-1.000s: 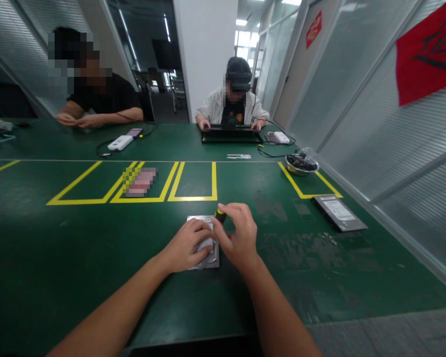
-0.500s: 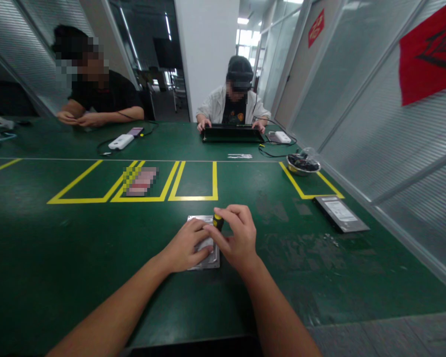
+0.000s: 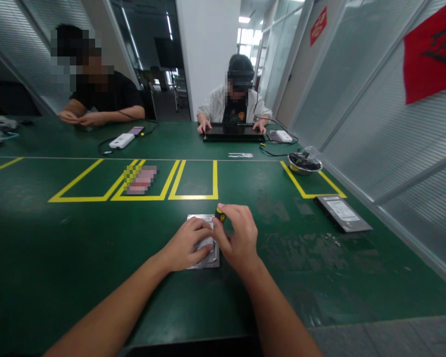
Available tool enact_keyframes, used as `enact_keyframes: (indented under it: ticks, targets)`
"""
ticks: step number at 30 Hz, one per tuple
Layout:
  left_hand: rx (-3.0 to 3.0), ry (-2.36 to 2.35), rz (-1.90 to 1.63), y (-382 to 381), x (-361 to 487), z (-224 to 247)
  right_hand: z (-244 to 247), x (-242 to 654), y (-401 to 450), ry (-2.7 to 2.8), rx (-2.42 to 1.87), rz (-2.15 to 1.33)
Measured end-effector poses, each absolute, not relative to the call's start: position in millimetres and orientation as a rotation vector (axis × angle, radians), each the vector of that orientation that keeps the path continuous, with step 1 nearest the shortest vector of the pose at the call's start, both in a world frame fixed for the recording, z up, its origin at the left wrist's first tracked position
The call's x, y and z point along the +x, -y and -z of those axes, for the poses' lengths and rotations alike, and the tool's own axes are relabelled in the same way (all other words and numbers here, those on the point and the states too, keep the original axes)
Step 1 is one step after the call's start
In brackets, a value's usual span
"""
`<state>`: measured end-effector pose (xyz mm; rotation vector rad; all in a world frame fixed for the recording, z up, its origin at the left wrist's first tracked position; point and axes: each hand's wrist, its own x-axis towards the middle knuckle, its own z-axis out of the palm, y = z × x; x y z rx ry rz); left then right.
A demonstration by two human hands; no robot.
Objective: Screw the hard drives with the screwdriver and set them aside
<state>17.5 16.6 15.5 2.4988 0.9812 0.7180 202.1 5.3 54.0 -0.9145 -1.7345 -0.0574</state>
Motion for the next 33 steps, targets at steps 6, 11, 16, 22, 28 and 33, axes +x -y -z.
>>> enact_keyframes:
  ticks: [6, 11, 16, 22, 28, 33]
  targets:
    - [2.502, -0.981, -0.726, -17.0, 17.9, -13.6, -52.1, 203.9, -5.6, 1.749, -0.928, 0.049]
    - [2.497, -0.986, -0.728, -16.9, 17.8, -13.1, -52.6, 202.9, -6.8, 1.708, -0.936, 0.089]
    - [2.499, -0.985, -0.717, -16.3, 17.4, -14.8, -54.7, 201.4, -6.9, 1.675, -0.951, 0.099]
    - [2.503, -0.984, -0.723, -16.5, 17.6, -15.0, -56.4, 201.2, -7.3, 1.670, -0.964, 0.108]
    - [2.500, -0.980, -0.717, -16.1, 17.6, -16.1, -54.2, 202.8, -8.3, 1.675, -0.958, 0.101]
    - [2.499, -0.985, -0.723, -16.1, 18.2, -15.4, -52.7, 205.4, -8.1, 1.702, -0.955, 0.038]
